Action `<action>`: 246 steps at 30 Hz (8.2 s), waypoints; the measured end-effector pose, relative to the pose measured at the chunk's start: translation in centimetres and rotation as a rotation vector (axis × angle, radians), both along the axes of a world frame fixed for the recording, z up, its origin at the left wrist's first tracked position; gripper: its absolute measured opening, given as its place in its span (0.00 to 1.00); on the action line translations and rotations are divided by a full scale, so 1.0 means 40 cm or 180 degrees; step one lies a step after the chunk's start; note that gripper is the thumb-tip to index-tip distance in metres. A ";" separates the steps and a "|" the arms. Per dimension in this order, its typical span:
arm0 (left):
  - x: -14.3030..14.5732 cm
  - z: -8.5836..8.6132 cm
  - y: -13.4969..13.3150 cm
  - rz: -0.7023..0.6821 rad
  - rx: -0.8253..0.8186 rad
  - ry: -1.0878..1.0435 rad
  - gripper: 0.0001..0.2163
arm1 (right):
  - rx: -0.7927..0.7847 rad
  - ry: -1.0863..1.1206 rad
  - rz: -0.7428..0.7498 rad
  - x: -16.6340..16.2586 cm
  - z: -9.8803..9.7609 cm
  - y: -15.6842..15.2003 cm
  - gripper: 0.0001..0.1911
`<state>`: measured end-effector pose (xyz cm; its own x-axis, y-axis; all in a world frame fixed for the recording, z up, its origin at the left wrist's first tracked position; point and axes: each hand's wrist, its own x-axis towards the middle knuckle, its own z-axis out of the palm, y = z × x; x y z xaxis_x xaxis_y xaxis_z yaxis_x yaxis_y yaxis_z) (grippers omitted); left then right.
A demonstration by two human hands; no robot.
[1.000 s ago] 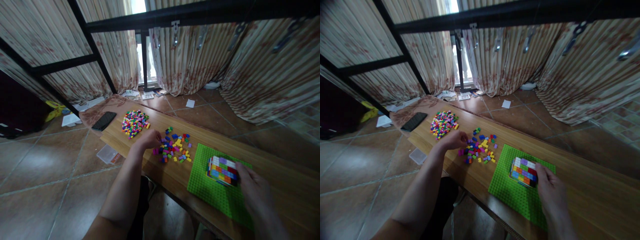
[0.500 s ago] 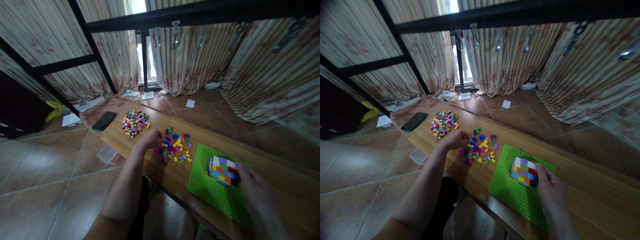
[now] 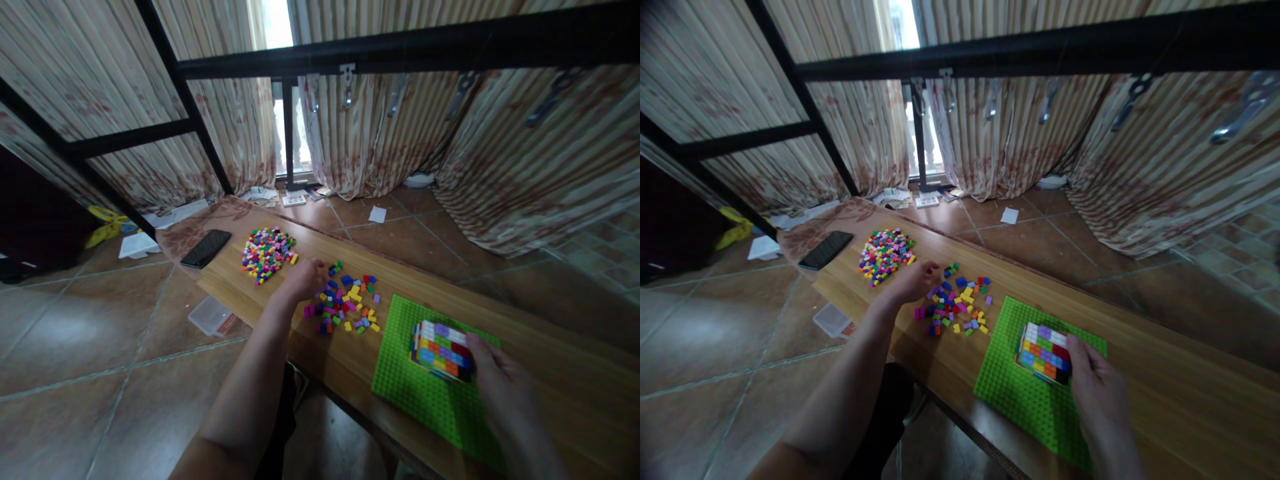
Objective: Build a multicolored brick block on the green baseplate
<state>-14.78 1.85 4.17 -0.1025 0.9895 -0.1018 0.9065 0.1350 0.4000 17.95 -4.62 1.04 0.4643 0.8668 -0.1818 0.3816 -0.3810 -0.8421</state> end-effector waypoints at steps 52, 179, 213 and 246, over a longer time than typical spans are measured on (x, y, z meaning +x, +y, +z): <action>0.065 0.012 0.007 -0.1147 0.0403 -0.0499 0.13 | -0.0112 -0.0066 0.0227 0.000 0.017 -0.003 0.23; 0.404 -0.072 -0.042 -0.0228 -0.0355 -0.3683 0.05 | -0.0012 -0.0115 0.0315 -0.068 -0.020 0.039 0.29; 0.381 -0.032 -0.074 -0.0976 -0.0167 -0.2256 0.17 | -0.0022 0.0124 0.0036 -0.055 0.007 0.013 0.27; -0.029 -0.066 0.044 0.1307 0.0616 0.0679 0.14 | 0.0120 -0.0018 -0.0024 -0.023 -0.010 0.000 0.24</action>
